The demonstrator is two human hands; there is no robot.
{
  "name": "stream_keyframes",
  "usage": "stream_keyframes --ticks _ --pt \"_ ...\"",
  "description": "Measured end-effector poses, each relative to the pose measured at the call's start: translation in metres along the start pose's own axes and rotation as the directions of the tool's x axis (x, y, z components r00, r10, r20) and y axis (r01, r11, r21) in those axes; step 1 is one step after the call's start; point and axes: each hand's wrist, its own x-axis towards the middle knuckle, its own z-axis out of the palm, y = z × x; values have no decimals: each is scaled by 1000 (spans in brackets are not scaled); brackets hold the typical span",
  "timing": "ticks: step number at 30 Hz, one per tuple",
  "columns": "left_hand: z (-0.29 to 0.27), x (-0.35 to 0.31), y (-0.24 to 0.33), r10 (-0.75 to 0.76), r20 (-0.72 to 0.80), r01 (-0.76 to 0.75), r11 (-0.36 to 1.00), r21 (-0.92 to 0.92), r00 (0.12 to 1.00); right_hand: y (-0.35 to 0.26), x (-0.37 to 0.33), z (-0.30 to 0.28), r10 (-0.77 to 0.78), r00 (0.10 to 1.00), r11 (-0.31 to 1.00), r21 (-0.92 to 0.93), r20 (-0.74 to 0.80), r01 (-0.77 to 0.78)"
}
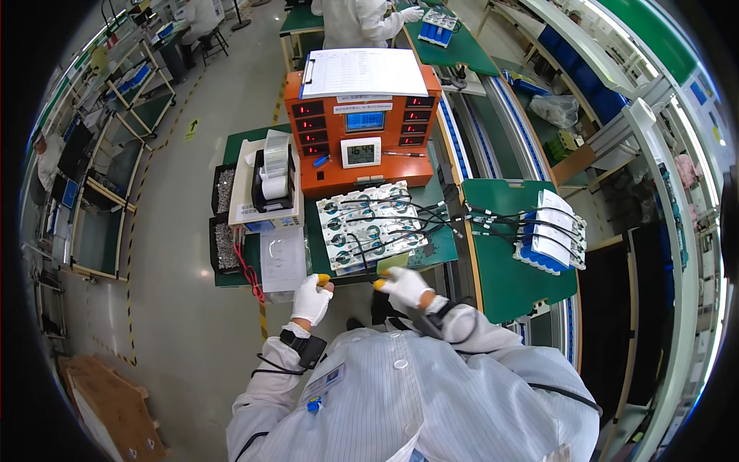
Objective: Testing and assembling lithium-ion battery packs using a multimeter-like device and an electric screwdriver in a factory setting.
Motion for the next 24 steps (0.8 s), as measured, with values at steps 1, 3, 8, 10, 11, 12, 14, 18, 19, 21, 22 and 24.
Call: stream_keyframes --ticks 1,3,8,10,11,12,14,18,19,21,22,24 --pt "4 2 1 4 5 -4 1000 -3 1000 -5 7 14 -60 996 998 -17 63 61" --pt "9 9 8 -64 -11 64 998 -13 998 -6 19 33 -42 979 955 295 202 -20" --pt "11 9 11 -64 -45 53 978 -204 997 -63 9 -42 51 998 796 605 -37 -18" --pt "18 12 0 -49 -23 43 976 -214 999 -31 31 -82 -230 901 946 133 -367 296" --pt "21 13 -5 -51 -21 45 976 -213 998 -23 43 -108 -292 905 956 -58 -309 288" --pt "23 12 -11 -110 20 112 955 -275 994 -32 48 -135 -319 924 874 -441 -210 202" --pt "28 15 -10 -186 96 209 884 -417 978 -27 62 -167 -366 929 670 -708 -56 221" --pt "31 17 17 -264 132 294 805 -516 955 -14 91 -195 -219 954 639 -709 205 299" --pt "33 17 14 -280 138 310 798 -516 950 -17 100 -202 -172 955 727 -623 241 288" --pt "37 18 13 -337 138 356 765 -536 931 -28 122 -204 -94 992 852 -509 86 125" --pt "40 18 10 -349 132 363 763 -535 928 -31 138 -200 -161 987 893 -422 29 158" --pt "43 22 6 -416 149 424 714 -557 897 -39 165 -191 -158 987 965 -212 0 154"
